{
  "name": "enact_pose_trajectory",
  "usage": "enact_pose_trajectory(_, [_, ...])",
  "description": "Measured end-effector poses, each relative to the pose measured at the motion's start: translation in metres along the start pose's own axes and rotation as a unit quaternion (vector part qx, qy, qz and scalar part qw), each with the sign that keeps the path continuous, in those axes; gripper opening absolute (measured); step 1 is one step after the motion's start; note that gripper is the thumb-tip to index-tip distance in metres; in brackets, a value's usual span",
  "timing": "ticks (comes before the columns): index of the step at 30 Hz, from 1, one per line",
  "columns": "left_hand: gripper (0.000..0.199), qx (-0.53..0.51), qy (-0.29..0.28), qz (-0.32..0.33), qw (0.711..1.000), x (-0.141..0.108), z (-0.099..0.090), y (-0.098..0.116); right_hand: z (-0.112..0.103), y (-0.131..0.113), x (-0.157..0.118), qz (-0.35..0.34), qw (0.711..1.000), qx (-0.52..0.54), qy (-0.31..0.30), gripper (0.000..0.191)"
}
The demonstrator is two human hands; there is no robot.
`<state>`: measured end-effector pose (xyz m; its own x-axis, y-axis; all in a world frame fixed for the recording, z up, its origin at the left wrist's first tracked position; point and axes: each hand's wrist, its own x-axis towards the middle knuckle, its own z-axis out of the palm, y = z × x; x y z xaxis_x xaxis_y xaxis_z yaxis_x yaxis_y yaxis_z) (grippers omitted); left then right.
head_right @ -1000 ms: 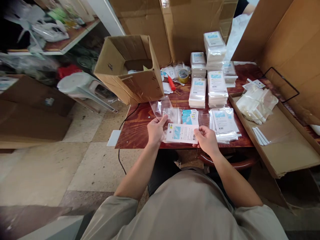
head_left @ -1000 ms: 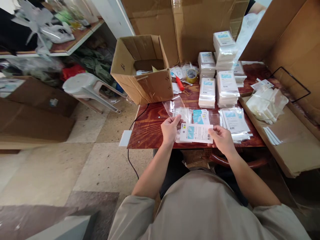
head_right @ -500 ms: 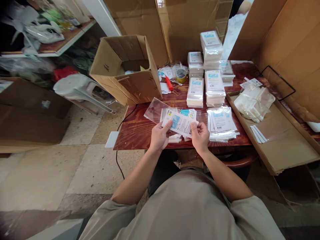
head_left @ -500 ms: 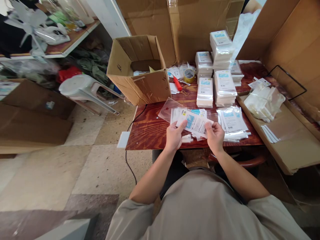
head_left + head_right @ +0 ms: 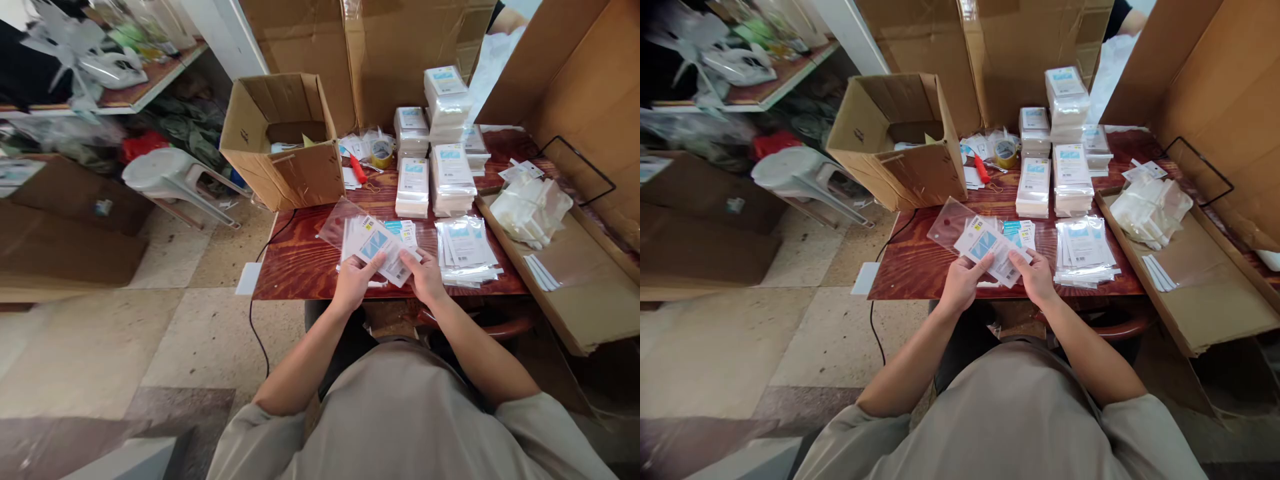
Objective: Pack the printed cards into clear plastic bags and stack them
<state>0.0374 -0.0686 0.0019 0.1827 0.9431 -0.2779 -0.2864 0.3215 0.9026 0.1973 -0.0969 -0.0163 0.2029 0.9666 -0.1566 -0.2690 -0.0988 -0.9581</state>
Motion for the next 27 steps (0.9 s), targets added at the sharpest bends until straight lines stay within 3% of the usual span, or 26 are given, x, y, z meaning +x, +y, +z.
enact_pose_trajectory(3, [0.060, -0.022, 0.044, 0.063, 0.997, 0.005, -0.007, 0.003, -0.004, -0.004, -0.004, -0.039, 0.995, -0.028, 0.085, 0.052])
enact_pose_trajectory(4, [0.059, -0.035, 0.062, 0.083, 0.994, 0.007, -0.009, 0.004, -0.006, -0.006, -0.005, -0.044, 0.995, -0.029, 0.086, 0.053])
enact_pose_trajectory(5, [0.058, -0.045, 0.078, 0.096, 0.991, 0.009, -0.009, 0.006, -0.008, -0.008, -0.005, -0.039, 0.997, -0.022, 0.062, 0.052])
enact_pose_trajectory(8, [0.056, -0.055, 0.101, 0.096, 0.989, 0.014, -0.011, 0.011, -0.016, -0.016, -0.003, 0.016, 0.996, 0.004, -0.092, 0.049])
enact_pose_trajectory(10, [0.057, -0.064, 0.091, 0.077, 0.991, 0.015, -0.011, 0.013, -0.019, -0.019, -0.001, 0.038, 0.991, -0.001, -0.127, 0.053])
enact_pose_trajectory(16, [0.064, -0.073, 0.045, 0.046, 0.995, 0.009, 0.001, 0.004, -0.003, -0.014, 0.004, -0.023, 0.996, -0.069, 0.043, 0.061])
enact_pose_trajectory(19, [0.063, -0.065, 0.040, 0.051, 0.996, 0.010, 0.002, -0.003, -0.002, -0.015, 0.007, -0.024, 0.996, -0.084, 0.031, 0.060])
enact_pose_trajectory(21, [0.063, -0.030, 0.037, 0.060, 0.997, 0.012, -0.001, -0.004, -0.009, -0.019, 0.009, -0.023, 0.997, -0.080, -0.003, 0.048])
enact_pose_trajectory(23, [0.065, 0.028, -0.003, 0.049, 0.998, 0.015, -0.004, -0.002, -0.020, -0.027, 0.009, -0.039, 0.995, -0.095, -0.013, 0.048])
enact_pose_trajectory(25, [0.066, 0.087, -0.058, 0.029, 0.994, 0.018, -0.008, 0.003, -0.036, -0.034, 0.006, -0.058, 0.990, -0.125, 0.014, 0.049])
enact_pose_trajectory(27, [0.060, 0.165, -0.045, 0.050, 0.984, 0.023, -0.014, 0.008, -0.058, -0.040, 0.003, -0.071, 0.982, -0.151, 0.082, 0.046])
